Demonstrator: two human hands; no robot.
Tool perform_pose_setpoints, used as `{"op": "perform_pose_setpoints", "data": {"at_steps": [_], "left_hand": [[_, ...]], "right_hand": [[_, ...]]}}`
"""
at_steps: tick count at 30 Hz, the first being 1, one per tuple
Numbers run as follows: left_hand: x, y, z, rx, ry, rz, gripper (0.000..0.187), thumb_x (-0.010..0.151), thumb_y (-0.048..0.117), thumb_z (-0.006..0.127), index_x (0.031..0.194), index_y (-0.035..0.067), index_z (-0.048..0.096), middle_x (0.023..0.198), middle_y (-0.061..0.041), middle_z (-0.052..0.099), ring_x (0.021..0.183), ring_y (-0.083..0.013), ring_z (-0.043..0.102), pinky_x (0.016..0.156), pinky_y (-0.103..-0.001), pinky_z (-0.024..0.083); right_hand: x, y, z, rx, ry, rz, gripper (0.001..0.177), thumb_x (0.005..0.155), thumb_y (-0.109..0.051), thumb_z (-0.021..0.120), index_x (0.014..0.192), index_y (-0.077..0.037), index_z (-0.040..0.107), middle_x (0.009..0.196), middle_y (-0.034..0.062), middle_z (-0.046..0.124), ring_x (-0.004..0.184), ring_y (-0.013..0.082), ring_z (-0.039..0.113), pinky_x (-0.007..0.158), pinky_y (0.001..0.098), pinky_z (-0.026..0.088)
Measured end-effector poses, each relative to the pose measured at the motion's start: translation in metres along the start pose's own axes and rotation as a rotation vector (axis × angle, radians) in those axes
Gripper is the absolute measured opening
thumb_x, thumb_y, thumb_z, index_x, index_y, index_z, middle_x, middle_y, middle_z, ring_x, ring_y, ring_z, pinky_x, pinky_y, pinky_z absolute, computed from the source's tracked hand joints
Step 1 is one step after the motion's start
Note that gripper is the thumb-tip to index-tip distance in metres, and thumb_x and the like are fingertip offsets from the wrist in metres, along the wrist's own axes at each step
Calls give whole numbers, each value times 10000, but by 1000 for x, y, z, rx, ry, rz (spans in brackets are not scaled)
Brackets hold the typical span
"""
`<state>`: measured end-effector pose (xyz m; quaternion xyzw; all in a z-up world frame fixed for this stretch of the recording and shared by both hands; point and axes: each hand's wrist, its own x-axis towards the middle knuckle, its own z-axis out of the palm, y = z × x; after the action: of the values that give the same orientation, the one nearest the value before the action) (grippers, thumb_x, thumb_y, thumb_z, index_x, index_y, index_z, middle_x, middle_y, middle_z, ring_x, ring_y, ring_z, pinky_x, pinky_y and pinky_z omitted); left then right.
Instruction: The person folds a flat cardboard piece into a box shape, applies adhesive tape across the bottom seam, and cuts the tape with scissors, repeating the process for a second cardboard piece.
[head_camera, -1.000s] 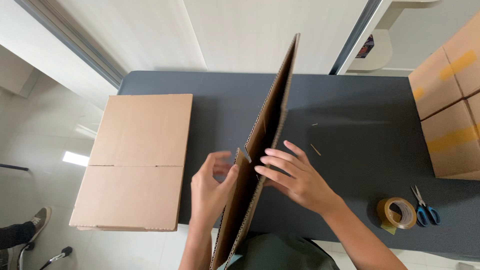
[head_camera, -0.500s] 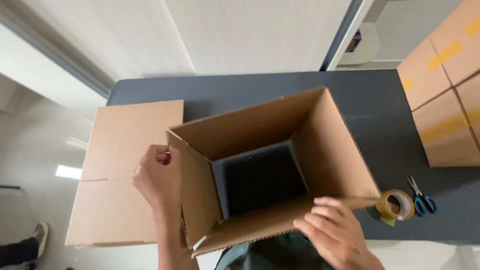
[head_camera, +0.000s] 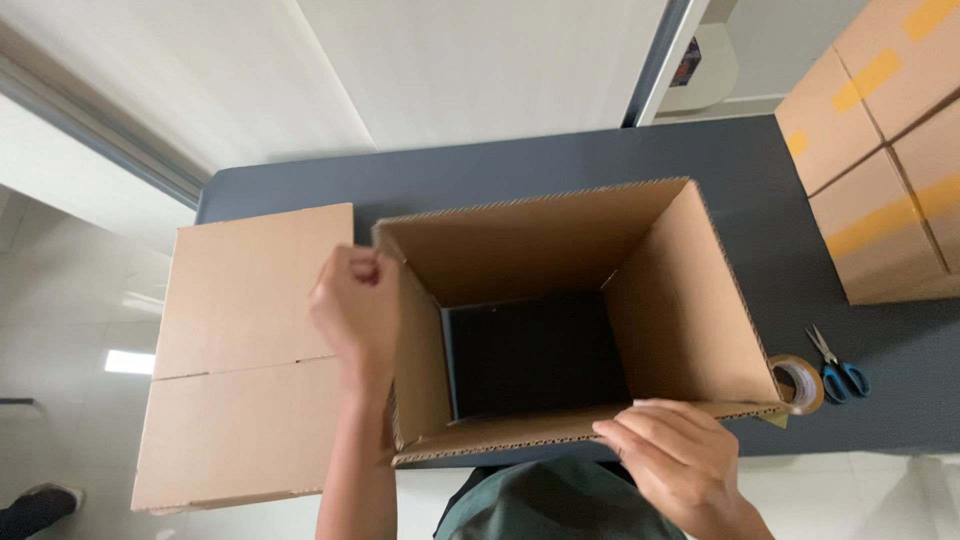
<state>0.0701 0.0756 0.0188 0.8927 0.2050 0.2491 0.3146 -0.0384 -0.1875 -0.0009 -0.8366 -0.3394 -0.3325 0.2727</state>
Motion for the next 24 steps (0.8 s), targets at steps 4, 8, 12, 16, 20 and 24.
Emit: {"op": "perform_pose_setpoints", "data": {"at_steps": [4,8,12,16,20,24], "left_hand": [[10,1,21,-42,-56,-15,103,737,123,597,673,180,539,562,90,559,567,-108,529,576,-290,412],[4,7,29,-142,-23,82,93,722,75,568,704,141,504,587,50,534,569,-148,524,568,-316,396],[-16,17,61,-221,-209,32,90,710,84,538,752,151,495,594,25,579,569,-197,548,588,-335,430],[-37,-24,98,-206,-440,401,222,827,106,600,774,102,384,579,3,434,494,-158,423,468,-303,362],[-37,-27,55,-213,-667,632,276,838,194,549,1083,68,531,1054,-64,532,941,-205,518,804,-336,409],[-44,-17,-2,261,-993,333,866,722,590,610,1410,396,120,1495,-103,-96,1346,-364,-182,1047,-485,-65]], "right_hand": [[-6,12,7,-34,5,-26,84,724,-64,703,762,-100,637,727,-15,597,615,147,556,639,266,527],[-7,12,8,-1,-20,-16,68,743,-75,661,774,-134,647,750,-34,614,635,153,572,657,272,521],[-7,9,9,-18,0,42,44,743,-125,682,769,-137,650,735,-26,608,625,152,576,644,268,506],[-4,8,8,-43,-12,66,62,730,-164,702,730,-144,644,716,-37,617,632,124,588,668,263,509],[-1,5,7,-86,-5,41,58,759,-157,677,750,-142,622,712,-42,599,619,131,573,646,250,490],[0,3,4,-109,-30,66,55,763,-130,668,729,-147,628,719,-35,607,628,130,579,624,256,482]]}}
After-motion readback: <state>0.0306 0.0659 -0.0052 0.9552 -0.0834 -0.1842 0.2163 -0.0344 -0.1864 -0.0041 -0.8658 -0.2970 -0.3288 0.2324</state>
